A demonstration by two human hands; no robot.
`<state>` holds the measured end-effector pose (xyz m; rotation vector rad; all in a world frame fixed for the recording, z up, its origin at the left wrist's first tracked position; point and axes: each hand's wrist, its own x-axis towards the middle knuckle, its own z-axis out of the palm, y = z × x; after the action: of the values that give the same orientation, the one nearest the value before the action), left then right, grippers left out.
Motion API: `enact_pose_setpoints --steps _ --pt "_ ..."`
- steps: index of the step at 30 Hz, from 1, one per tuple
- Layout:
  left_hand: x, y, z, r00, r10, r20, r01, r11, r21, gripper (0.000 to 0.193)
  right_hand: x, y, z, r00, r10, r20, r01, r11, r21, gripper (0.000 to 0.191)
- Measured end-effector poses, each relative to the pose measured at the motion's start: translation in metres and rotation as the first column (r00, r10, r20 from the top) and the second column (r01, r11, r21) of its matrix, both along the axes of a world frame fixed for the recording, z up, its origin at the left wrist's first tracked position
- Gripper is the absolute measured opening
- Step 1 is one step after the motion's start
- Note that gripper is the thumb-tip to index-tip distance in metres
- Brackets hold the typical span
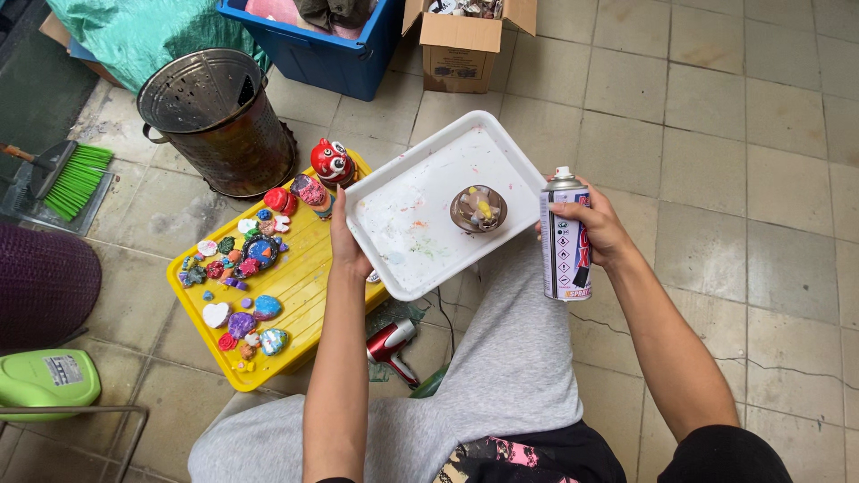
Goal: The person sits on the floor holding a white tray and sprays a clear finish from an aerosol can onto small painted clay crafts, rotating each item to coat it. They spray a heart, a cake-shaped piece, a pig figurine, and a toy car one at a time, turning the items by hand between passes.
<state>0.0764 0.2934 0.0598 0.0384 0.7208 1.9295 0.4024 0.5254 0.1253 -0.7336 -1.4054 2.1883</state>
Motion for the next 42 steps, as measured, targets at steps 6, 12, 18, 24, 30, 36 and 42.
enact_pose_setpoints --steps 6,12,18,24,30,36,42 --pt "0.009 0.005 0.010 0.993 -0.004 -0.116 -0.008 0.994 -0.110 0.082 0.002 -0.014 0.000 0.988 -0.066 0.138 0.048 0.991 0.124 0.065" --pt "0.018 0.010 0.011 0.994 -0.025 -0.109 0.005 0.984 -0.179 0.090 0.005 -0.017 -0.011 0.980 -0.112 0.167 0.101 0.992 0.070 0.044" --pt "0.025 0.015 0.001 0.992 0.012 -0.128 -0.034 0.985 -0.169 0.072 0.003 -0.019 -0.015 0.967 -0.173 0.189 0.165 0.985 0.057 0.031" --pt "0.028 0.019 -0.002 0.996 -0.074 -0.045 0.067 0.987 -0.145 0.067 -0.001 -0.014 -0.009 0.976 -0.191 0.103 0.190 0.982 0.022 0.029" --pt "0.019 -0.008 -0.013 0.961 -0.204 -0.187 0.176 0.972 -0.153 0.074 -0.011 -0.012 -0.004 0.980 -0.173 0.099 0.171 0.985 0.029 0.029" --pt "0.011 -0.022 -0.017 0.973 -0.077 -0.219 0.095 0.993 0.070 0.080 -0.029 -0.022 0.000 0.979 -0.197 0.047 0.194 0.979 0.070 0.034" --pt "0.016 -0.021 -0.003 0.988 0.057 -0.147 -0.033 0.987 0.157 0.078 -0.048 -0.029 0.022 0.974 -0.228 -0.018 0.223 0.932 0.287 0.072"
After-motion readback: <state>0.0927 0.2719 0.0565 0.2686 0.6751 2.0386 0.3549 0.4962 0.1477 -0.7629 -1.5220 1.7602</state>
